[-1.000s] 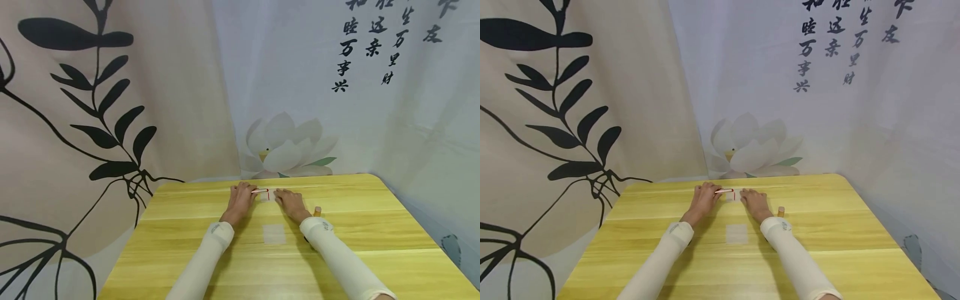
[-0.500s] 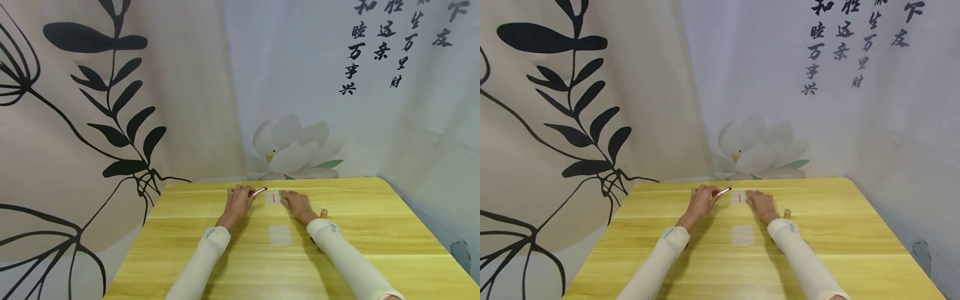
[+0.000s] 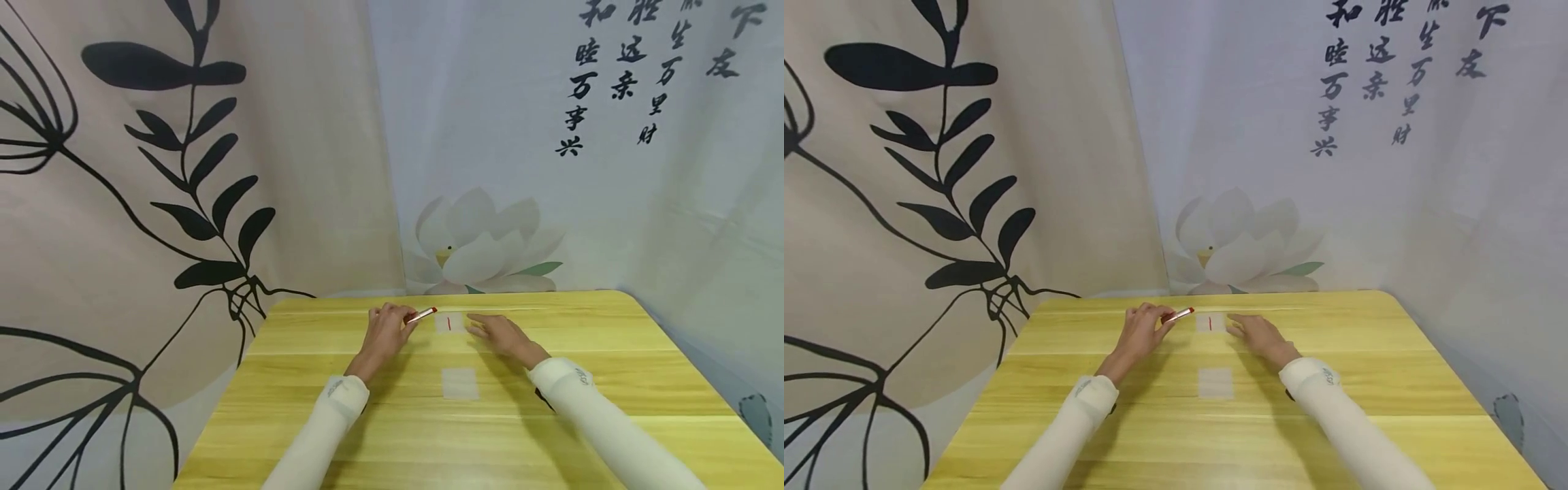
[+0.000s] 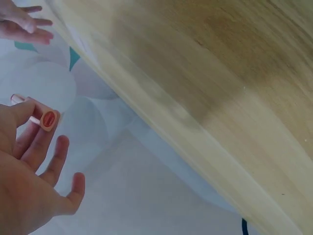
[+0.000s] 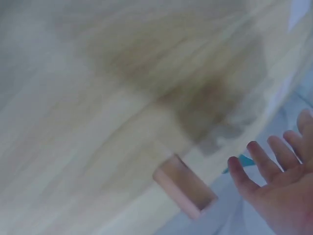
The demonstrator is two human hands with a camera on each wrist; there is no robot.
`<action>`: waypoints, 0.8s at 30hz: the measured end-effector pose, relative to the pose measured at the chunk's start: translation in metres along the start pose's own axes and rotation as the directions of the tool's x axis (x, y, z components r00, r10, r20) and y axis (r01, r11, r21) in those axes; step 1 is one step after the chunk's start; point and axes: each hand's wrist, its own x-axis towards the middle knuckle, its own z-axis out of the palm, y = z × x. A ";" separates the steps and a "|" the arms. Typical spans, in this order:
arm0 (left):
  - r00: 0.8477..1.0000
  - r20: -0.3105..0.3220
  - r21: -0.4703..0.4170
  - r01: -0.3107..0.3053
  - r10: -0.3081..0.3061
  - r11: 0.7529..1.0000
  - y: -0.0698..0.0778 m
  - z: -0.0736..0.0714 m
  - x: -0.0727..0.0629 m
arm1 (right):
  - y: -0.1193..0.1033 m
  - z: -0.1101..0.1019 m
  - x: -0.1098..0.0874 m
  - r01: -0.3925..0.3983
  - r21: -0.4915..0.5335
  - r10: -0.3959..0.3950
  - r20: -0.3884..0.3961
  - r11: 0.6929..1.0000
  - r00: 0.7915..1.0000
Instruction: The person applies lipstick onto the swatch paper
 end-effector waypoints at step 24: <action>0.993 0.055 -0.009 -0.100 0.101 0.995 0.027 0.015 -0.048 | -0.031 0.013 -0.079 0.218 -0.004 -0.218 -0.020 0.976 0.976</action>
